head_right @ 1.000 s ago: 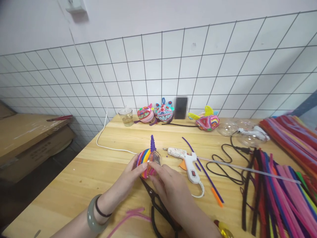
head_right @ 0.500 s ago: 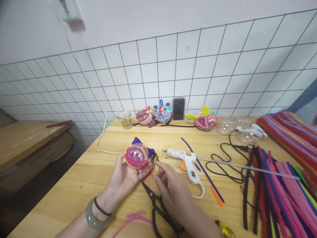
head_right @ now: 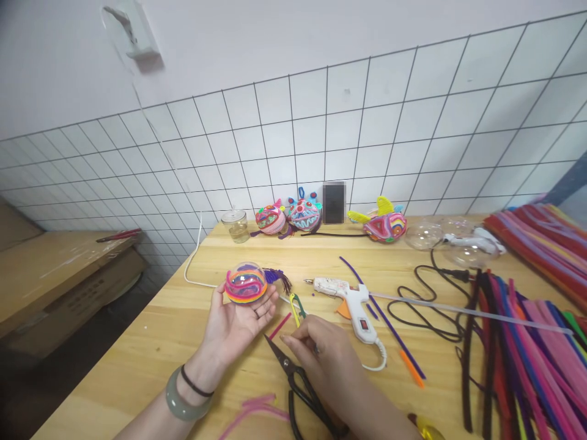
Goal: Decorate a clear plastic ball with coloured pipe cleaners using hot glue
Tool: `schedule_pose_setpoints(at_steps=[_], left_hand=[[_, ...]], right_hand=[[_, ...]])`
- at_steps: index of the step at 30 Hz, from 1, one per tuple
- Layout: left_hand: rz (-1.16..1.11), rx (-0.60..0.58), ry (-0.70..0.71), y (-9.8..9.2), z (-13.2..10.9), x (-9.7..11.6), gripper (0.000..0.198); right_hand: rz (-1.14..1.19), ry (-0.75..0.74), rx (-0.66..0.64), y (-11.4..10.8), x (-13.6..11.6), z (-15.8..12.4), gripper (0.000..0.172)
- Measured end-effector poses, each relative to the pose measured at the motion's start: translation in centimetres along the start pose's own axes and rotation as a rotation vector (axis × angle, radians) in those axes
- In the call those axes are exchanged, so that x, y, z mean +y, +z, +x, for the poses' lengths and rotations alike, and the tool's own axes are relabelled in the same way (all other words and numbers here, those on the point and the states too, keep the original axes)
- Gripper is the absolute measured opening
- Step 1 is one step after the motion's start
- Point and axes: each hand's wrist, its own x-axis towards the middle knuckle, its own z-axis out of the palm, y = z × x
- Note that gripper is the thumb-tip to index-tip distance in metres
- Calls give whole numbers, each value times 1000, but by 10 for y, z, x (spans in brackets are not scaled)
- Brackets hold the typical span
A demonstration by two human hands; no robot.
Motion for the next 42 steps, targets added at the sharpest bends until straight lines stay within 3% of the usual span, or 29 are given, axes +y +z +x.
schedule_pose_setpoints(at_steps=[11, 25, 29, 38, 42], left_hand=[[-31, -74, 2, -3, -1, -2, 62], [-6, -19, 106, 3, -1, -6, 42], [-21, 36, 141, 5, -1, -7, 32], [-5, 38, 164, 4, -1, -8, 32], [-1, 50, 151, 4, -2, -8, 29]], right_hand=[[48, 94, -171, 2, 1, 1, 22], [62, 175, -143, 2, -2, 0, 19], [70, 185, -123, 2, -5, 1, 22], [-49, 107, -197, -6, -13, 4, 39], [-47, 133, -195, -5, -12, 3, 36]])
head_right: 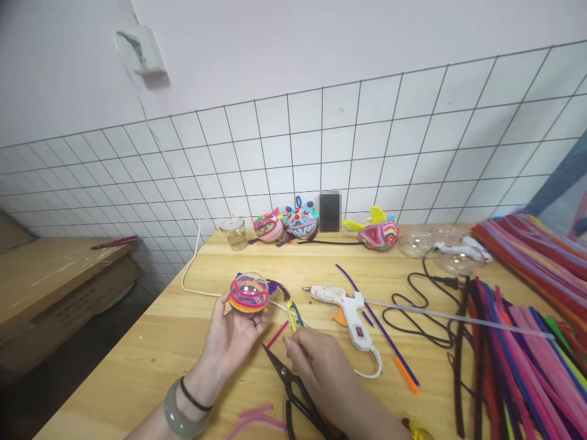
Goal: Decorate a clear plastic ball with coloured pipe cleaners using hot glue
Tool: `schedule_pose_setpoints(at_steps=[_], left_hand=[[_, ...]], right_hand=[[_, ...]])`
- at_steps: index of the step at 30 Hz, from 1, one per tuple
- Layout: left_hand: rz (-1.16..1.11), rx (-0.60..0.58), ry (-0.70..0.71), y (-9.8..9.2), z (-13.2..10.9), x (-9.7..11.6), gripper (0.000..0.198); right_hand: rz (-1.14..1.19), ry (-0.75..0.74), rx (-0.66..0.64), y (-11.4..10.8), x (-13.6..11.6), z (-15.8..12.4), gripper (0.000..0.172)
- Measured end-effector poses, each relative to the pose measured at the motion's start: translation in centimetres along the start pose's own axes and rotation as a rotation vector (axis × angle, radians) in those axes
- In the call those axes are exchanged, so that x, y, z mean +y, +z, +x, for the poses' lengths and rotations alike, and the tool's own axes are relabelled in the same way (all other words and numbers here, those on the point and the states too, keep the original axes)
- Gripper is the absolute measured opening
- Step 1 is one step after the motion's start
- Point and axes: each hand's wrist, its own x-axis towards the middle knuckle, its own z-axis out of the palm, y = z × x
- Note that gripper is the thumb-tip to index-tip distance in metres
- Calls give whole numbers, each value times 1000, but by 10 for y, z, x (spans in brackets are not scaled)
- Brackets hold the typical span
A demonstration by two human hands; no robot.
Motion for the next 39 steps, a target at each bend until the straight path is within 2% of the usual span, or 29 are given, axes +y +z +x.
schedule_pose_setpoints(at_steps=[4, 6, 11, 17, 21, 23, 26, 27, 30, 32, 39], left_hand=[[4, -8, 1, 0, 0, 0, 27], [7, -11, -4, 1, -1, -1, 26], [25, -30, -20, 1, -2, -2, 27], [14, -48, -19, 1, -3, -2, 26], [28, -53, -10, 2, -4, -3, 24], [40, -57, -3, 2, -4, -4, 23], [45, -55, 7, 2, -5, -5, 24], [45, -58, 9, 1, -5, -5, 24], [43, -83, 22, 1, -5, -7, 23], [48, -105, 22, 0, -6, -9, 23], [115, -203, -21, -3, -6, -15, 29]], right_hand=[[70, 45, 21, 9, 8, 0, 17], [80, 30, 21, 12, 12, 0, 16], [80, -24, 13, 10, 10, -1, 21], [21, -81, -58, 1, 2, -2, 35], [-22, -97, -28, 0, 2, -2, 39], [-2, -67, -4, 2, 3, -1, 33], [60, 12, 25, 7, 8, -2, 12], [83, 24, 34, 9, 9, -2, 15], [133, -2, 48, 11, 13, -3, 39], [140, -28, 47, 11, 13, -4, 47], [93, -147, 75, 6, 10, -3, 47]])
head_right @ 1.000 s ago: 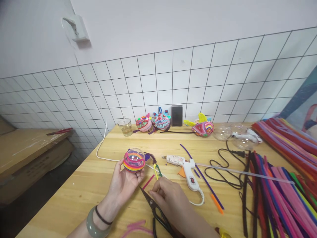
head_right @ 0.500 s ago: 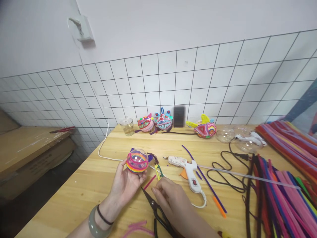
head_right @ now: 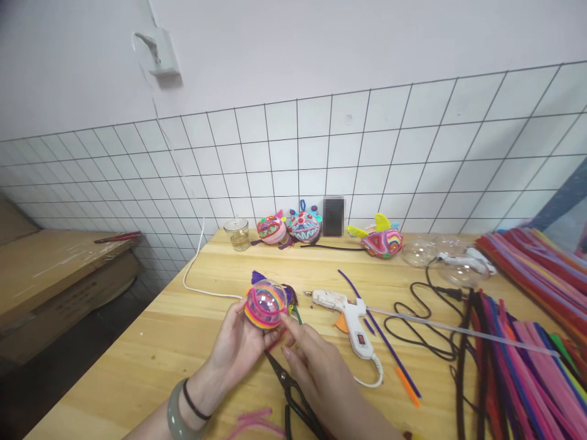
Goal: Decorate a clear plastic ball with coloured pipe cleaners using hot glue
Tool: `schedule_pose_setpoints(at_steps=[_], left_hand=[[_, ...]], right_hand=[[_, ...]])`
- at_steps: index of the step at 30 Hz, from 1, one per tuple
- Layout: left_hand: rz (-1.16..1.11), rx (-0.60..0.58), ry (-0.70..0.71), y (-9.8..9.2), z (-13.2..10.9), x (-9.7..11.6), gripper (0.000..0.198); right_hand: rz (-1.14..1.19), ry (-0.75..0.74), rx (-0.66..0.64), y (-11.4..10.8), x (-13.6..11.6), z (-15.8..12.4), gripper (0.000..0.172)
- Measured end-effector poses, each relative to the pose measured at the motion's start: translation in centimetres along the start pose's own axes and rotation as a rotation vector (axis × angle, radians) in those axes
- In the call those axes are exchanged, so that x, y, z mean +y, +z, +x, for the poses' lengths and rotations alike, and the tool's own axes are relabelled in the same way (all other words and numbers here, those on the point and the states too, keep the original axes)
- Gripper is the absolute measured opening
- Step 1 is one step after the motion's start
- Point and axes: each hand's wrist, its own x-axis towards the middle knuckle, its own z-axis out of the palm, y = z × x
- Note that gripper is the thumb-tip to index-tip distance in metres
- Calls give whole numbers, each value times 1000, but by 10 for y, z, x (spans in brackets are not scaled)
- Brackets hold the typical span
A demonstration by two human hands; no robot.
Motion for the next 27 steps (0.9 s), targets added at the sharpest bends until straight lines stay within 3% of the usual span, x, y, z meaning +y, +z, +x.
schedule_pose_setpoints(at_steps=[6, 11, 27], left_hand=[[66, -124, 11, 1, -4, -5, 31], [95, -133, 43, 3, -7, -7, 32], [133, -222, 90, -3, -4, -9, 33]], right_hand=[[-84, -131, -47, -3, 0, -2, 49], [-195, -202, -43, -8, -8, -1, 50], [-227, -260, -25, -7, 1, -2, 50]])
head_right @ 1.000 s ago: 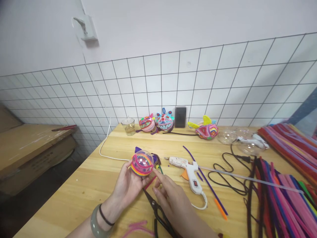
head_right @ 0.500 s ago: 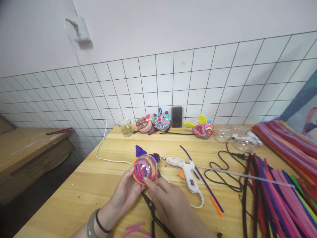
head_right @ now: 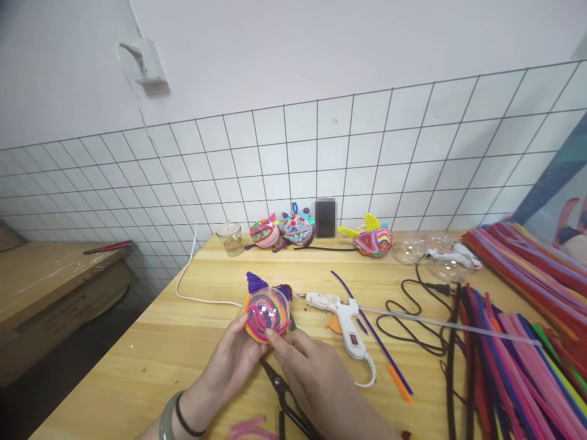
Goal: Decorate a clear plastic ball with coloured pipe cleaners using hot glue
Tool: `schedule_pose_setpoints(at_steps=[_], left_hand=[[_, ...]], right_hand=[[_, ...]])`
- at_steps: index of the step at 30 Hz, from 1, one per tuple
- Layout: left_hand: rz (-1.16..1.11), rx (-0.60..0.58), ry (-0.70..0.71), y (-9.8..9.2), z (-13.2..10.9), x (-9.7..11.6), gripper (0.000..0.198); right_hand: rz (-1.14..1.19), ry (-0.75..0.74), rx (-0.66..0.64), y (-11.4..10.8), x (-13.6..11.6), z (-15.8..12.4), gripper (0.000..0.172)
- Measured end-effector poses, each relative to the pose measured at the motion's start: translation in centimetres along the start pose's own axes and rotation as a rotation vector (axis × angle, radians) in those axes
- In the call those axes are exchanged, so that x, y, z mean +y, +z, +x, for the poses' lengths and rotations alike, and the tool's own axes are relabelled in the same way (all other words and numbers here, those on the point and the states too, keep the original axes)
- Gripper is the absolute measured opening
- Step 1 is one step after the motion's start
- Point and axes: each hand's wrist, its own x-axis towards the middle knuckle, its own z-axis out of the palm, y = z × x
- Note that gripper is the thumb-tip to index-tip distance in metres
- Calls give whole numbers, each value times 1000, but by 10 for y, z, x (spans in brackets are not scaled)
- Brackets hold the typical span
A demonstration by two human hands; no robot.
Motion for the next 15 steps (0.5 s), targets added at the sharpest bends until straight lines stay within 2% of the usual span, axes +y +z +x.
schedule_pose_setpoints(at_steps=[15], left_hand=[[37, -17, 49, 0, 0, 0, 32]], right_hand=[[-4, 11, -56, 0, 4, -2, 50]])
